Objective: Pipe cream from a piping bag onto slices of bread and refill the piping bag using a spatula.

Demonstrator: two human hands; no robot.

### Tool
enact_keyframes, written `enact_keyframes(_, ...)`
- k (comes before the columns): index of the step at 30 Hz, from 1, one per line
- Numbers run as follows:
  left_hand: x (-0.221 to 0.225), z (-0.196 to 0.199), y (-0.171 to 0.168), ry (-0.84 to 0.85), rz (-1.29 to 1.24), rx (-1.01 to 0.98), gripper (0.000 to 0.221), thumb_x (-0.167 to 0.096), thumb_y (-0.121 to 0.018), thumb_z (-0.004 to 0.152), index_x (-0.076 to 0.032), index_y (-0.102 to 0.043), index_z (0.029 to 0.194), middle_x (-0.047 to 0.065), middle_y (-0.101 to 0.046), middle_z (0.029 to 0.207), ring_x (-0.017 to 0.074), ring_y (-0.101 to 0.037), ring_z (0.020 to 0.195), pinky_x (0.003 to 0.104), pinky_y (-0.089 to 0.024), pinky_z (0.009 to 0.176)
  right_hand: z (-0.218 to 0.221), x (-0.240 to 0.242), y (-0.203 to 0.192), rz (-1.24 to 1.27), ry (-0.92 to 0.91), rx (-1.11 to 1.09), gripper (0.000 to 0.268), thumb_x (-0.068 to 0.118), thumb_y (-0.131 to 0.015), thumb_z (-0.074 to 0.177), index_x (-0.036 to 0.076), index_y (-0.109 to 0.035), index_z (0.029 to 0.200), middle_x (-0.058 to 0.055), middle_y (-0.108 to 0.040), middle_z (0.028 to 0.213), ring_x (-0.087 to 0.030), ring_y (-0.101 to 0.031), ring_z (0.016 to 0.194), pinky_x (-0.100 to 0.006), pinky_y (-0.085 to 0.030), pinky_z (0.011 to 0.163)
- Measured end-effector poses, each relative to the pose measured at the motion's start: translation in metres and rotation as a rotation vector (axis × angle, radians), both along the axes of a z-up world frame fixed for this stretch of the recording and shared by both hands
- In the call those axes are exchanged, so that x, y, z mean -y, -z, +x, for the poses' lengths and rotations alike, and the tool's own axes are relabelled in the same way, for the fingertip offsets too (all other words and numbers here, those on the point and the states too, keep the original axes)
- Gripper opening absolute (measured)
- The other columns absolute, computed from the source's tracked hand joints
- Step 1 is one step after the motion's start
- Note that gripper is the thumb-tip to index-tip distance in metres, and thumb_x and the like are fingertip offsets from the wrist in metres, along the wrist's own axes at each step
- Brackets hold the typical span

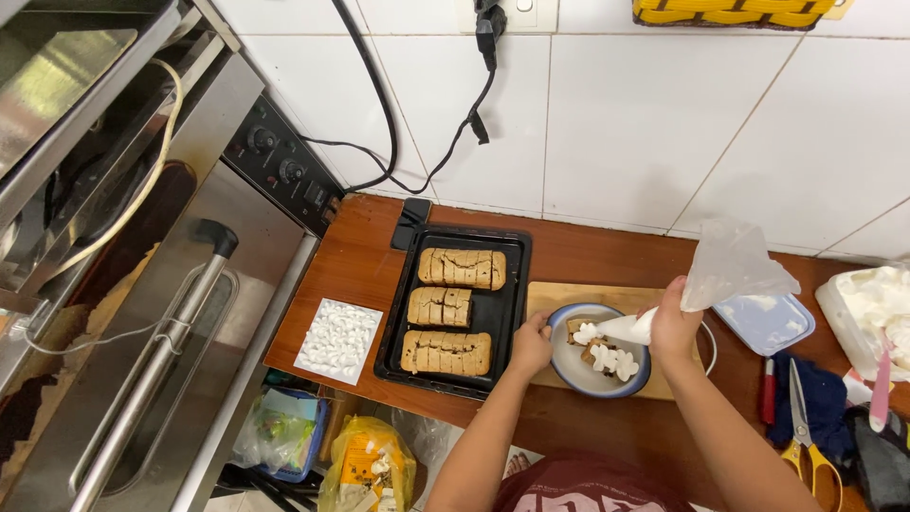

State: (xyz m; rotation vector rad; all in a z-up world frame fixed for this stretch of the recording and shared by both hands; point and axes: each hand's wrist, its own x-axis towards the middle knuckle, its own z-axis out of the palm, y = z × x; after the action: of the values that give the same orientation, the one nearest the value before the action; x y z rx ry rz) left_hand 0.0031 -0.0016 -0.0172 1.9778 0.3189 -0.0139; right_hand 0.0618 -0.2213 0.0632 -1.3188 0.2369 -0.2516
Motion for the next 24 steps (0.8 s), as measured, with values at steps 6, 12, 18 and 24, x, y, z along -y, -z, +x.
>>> enact_keyframes(6, 0.005, -0.008, -0.019, -0.063, -0.026, -0.058, 0.031, -0.005, -0.057, 0.097, -0.01, -0.06, 0.127, 0.02, -0.073, 0.102, 0.0364, -0.072, 0.097, 0.043, -0.055, 0.083, 0.008, 0.008, 0.032, 0.091, 0.166, -0.045, 0.035, 0.036, -0.051, 0.114, 0.003, -0.05, 0.124, -0.007, -0.056, 0.075, -0.022, -0.06, 0.054, -0.041, -0.054, 0.052)
enact_keyframes(12, 0.006, -0.01, 0.022, -0.114, -0.022, -0.034, 0.026, -0.007, -0.061, 0.099, -0.006, -0.054, 0.124, 0.024, -0.071, 0.103, 0.0394, -0.07, 0.097, 0.045, -0.056, 0.079, 0.012, 0.019, 0.0, 0.164, 0.228, 0.008, 0.038, 0.045, -0.048, 0.112, 0.008, -0.045, 0.119, -0.01, -0.063, 0.077, -0.024, -0.063, 0.055, -0.042, -0.055, 0.056)
enact_keyframes(18, 0.012, -0.023, -0.01, -0.179, -0.43, -0.223, 0.021, -0.012, -0.05, 0.105, -0.007, -0.045, 0.125, 0.014, -0.063, 0.116, 0.0279, -0.073, 0.094, 0.045, -0.065, 0.068, 0.009, 0.068, 0.004, 0.429, 0.244, 0.049, 0.053, 0.054, -0.045, 0.117, 0.003, -0.044, 0.102, -0.014, -0.056, 0.073, -0.03, -0.065, 0.07, -0.053, -0.061, 0.08)
enact_keyframes(24, 0.009, -0.023, 0.014, -0.184, -0.55, -0.216, 0.019, -0.014, -0.048, 0.107, -0.006, -0.046, 0.124, 0.014, -0.061, 0.116, 0.0233, -0.07, 0.083, 0.043, -0.068, 0.066, -0.015, 0.152, 0.103, 1.038, 0.261, -0.167, 0.048, 0.053, -0.043, 0.119, 0.009, -0.046, 0.101, -0.01, -0.062, 0.09, -0.028, -0.063, 0.09, -0.058, -0.059, 0.098)
